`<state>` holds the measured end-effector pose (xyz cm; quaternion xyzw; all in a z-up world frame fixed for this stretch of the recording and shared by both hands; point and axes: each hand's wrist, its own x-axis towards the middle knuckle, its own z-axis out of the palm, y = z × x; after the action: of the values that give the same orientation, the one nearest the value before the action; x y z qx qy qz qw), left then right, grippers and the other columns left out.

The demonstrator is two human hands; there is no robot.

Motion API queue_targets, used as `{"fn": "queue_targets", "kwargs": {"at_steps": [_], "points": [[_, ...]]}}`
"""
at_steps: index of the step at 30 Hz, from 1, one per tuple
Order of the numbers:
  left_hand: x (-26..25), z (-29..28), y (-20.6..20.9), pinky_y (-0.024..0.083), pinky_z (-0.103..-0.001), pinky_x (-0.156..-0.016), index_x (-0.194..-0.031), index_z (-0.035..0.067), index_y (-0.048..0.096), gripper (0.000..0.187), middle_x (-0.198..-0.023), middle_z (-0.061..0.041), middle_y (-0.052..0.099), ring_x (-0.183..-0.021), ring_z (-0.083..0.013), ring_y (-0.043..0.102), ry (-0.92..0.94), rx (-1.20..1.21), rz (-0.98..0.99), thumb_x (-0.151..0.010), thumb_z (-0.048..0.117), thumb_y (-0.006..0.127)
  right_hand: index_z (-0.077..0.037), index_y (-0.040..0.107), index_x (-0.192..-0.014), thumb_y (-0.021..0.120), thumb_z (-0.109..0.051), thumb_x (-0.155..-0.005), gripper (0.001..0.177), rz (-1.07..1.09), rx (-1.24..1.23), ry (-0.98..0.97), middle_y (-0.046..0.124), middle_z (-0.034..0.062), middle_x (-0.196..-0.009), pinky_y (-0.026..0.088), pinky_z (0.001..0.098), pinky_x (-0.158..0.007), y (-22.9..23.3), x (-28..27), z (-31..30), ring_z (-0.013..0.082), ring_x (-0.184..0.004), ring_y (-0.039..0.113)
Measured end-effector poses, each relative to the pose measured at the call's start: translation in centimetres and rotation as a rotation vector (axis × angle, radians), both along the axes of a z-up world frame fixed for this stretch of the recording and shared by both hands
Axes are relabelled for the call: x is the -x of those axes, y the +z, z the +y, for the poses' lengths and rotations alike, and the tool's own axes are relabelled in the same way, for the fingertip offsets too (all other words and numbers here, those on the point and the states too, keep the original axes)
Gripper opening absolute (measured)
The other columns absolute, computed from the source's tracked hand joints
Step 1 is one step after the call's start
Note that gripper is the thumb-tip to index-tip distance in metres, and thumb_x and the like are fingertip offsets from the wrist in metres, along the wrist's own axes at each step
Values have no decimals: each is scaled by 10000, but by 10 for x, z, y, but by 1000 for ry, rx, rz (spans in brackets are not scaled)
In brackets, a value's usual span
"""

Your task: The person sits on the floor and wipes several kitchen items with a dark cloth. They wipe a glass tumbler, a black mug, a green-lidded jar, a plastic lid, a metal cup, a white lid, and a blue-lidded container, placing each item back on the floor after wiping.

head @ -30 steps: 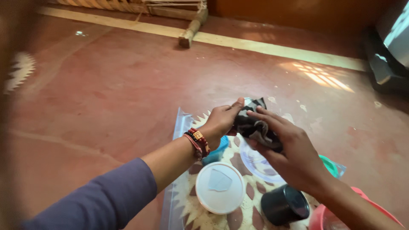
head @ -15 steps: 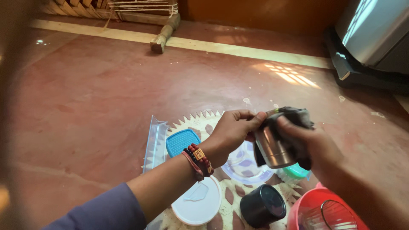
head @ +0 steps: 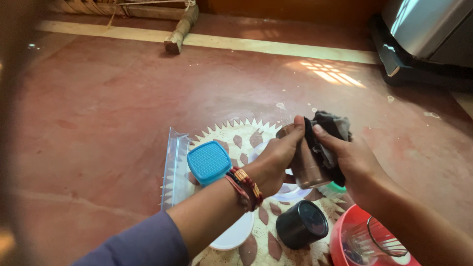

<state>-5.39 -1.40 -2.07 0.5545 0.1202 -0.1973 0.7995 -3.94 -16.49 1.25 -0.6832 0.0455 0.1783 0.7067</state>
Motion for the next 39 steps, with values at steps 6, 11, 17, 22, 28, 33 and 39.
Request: {"fn": "queue_targets", "kwargs": {"at_steps": [6,11,17,22,28,33,39], "points": [[4,12,8,513,-618,-978,-1407,174,457,843,-1325,-81,597,-1220,-306,609,-160,45,-111,-824,781,405,-52,698,-1076,651,-266,-961,247,-333,77,90,725,15,-929,536,294,-679,-3,-7,-13,94,-781,656],[12,20,7,613,-526,-844,-1389,149,513,883,-1246,-177,636,-1087,-295,691,-214,-4,14,-816,816,436,-66,715,-1112,650,-289,-1007,255,-465,145,12,685,-6,-913,474,276,-639,-11,-21,-28,73,-748,585],[-4,22,-18,633,-344,-775,-1341,81,582,747,-1112,-123,733,-908,-189,748,-358,202,-90,-962,715,474,-59,717,-1117,640,-395,-1043,353,-365,111,-39,676,35,-852,420,302,-561,1,-19,-35,127,-661,566],[-26,22,-40,628,-318,-813,-1381,73,571,553,-1193,-129,710,-949,-167,747,-450,354,-181,-1058,518,512,-60,757,-1047,772,-212,-806,286,-213,318,172,714,26,-822,427,301,-605,20,10,-27,110,-687,595],[-11,23,-25,622,-325,-746,-1423,-56,509,748,-1178,-219,703,-921,-227,744,-245,117,-93,-971,498,729,-3,745,-1057,780,-150,-772,323,-159,294,215,711,52,-827,470,306,-607,13,11,-32,130,-683,614],[12,9,-19,632,-292,-761,-1452,29,433,949,-1162,-206,649,-997,-225,709,185,-459,-512,-747,492,869,-59,668,-1107,691,-224,-888,275,244,-71,-62,705,87,-954,533,382,-645,-4,-20,-34,222,-758,666],[8,22,-7,671,-316,-615,-1242,51,530,766,-1066,-156,734,-776,-231,781,76,-141,-266,-688,484,833,33,622,-1201,657,-178,-897,371,163,-325,55,732,143,-1092,581,362,-880,8,-8,-34,239,-956,734]]}}
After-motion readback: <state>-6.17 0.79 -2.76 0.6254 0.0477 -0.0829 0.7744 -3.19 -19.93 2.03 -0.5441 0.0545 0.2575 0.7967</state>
